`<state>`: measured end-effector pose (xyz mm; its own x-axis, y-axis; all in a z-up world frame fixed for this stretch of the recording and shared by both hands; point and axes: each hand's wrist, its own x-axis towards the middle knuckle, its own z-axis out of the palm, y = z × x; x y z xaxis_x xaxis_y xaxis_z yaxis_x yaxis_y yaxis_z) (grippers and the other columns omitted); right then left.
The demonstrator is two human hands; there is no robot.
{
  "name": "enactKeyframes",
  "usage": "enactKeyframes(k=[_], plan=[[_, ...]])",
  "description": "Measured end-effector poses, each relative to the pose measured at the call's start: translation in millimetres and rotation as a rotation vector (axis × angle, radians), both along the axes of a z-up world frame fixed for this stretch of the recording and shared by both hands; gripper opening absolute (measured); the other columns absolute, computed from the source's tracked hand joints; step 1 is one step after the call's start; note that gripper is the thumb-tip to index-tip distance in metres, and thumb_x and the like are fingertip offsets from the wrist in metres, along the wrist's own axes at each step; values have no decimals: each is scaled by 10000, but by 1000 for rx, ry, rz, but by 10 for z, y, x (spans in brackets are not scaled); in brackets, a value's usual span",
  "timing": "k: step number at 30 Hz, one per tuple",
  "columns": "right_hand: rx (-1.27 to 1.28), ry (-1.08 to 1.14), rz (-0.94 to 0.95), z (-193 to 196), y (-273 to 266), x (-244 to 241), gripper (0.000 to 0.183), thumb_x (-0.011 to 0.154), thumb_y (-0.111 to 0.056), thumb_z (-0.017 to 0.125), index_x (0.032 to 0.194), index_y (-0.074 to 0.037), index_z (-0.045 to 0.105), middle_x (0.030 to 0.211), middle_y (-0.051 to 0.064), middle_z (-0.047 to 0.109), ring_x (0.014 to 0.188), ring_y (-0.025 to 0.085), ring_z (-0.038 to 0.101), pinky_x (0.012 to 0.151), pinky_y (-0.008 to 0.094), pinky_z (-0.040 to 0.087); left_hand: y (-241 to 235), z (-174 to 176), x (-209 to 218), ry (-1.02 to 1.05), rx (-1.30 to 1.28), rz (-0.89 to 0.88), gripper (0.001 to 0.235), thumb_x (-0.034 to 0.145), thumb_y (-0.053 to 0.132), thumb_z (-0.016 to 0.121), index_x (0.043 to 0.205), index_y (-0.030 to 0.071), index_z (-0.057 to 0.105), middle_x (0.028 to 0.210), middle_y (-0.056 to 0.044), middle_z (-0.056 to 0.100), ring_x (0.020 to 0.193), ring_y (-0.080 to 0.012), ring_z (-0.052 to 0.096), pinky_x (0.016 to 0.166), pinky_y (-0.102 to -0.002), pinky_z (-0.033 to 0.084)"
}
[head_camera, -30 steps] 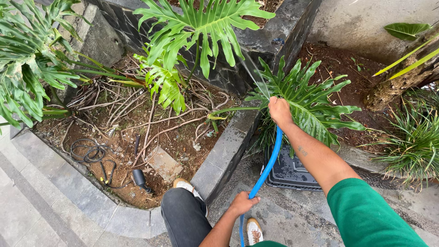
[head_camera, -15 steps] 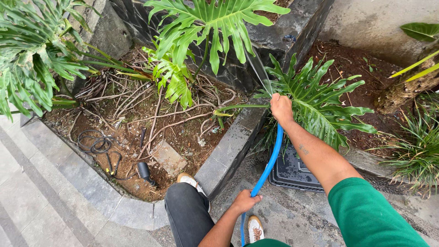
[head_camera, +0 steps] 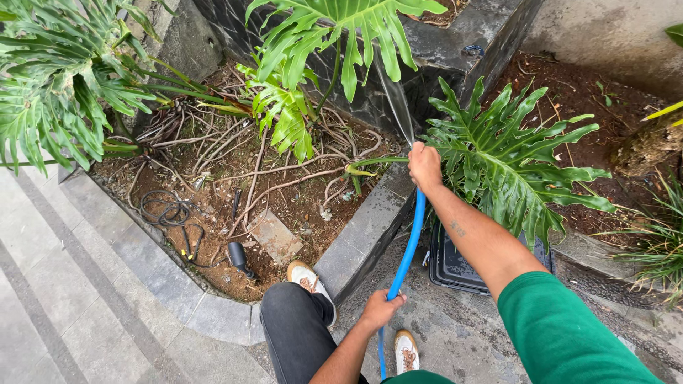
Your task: The person uses a blue garden hose to water plants in an outdoor planter. They direct the water stream onto the leaves and soil of several plants, including a large-leafed plant and grass-like foliage, while standing on a tiled patio.
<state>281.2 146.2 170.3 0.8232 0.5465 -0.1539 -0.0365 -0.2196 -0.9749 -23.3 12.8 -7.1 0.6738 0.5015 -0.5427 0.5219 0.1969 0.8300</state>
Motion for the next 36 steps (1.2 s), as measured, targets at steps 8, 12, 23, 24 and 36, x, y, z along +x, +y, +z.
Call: enactKeyframes(k=[8, 12, 23, 24, 36], plan=[[-40, -30, -6, -24, 152, -89, 477, 969, -340, 401, 621, -49, 548, 468, 54, 473, 338, 177, 470, 315, 355, 367, 57, 144, -41, -49, -76, 7, 308, 899, 367, 751, 969, 68, 727, 690, 10, 605, 621, -114, 564, 604, -309, 475], [-57, -50, -14, -25, 55, 10, 494, 981, -347, 402, 618, -43, 546, 471, 50, 477, 345, 180, 473, 324, 357, 370, 75, 118, -38, -30, -18, -26, 310, 914, 378, 743, 953, 71, 716, 708, 14, 604, 678, -111, 563, 653, -310, 462], [-326, -542, -63, -556, -116, 405, 599, 1010, -384, 377, 707, 21, 697, 678, 256, 653, 689, 455, 654, 759, 551, 515, -69, -33, 48, -73, -71, -72, 298, 930, 350, 723, 1005, 67, 667, 761, -1, 596, 727, -142, 551, 684, -340, 458], [-334, -559, -68, -609, -122, 420, 597, 1014, -389, 375, 728, 22, 700, 711, 266, 654, 732, 478, 651, 785, 562, 507, -77, -29, 43, -65, -65, -63, 305, 924, 350, 726, 1029, 69, 669, 788, -2, 617, 754, -140, 568, 709, -336, 468], [-277, -615, -18, -643, -143, 438, 599, 1031, -363, 354, 724, 10, 709, 707, 256, 657, 749, 471, 670, 827, 538, 522, -62, -5, 94, -63, -122, -16, 398, 908, 354, 729, 1150, 42, 675, 923, -37, 680, 875, -154, 613, 827, -347, 494]])
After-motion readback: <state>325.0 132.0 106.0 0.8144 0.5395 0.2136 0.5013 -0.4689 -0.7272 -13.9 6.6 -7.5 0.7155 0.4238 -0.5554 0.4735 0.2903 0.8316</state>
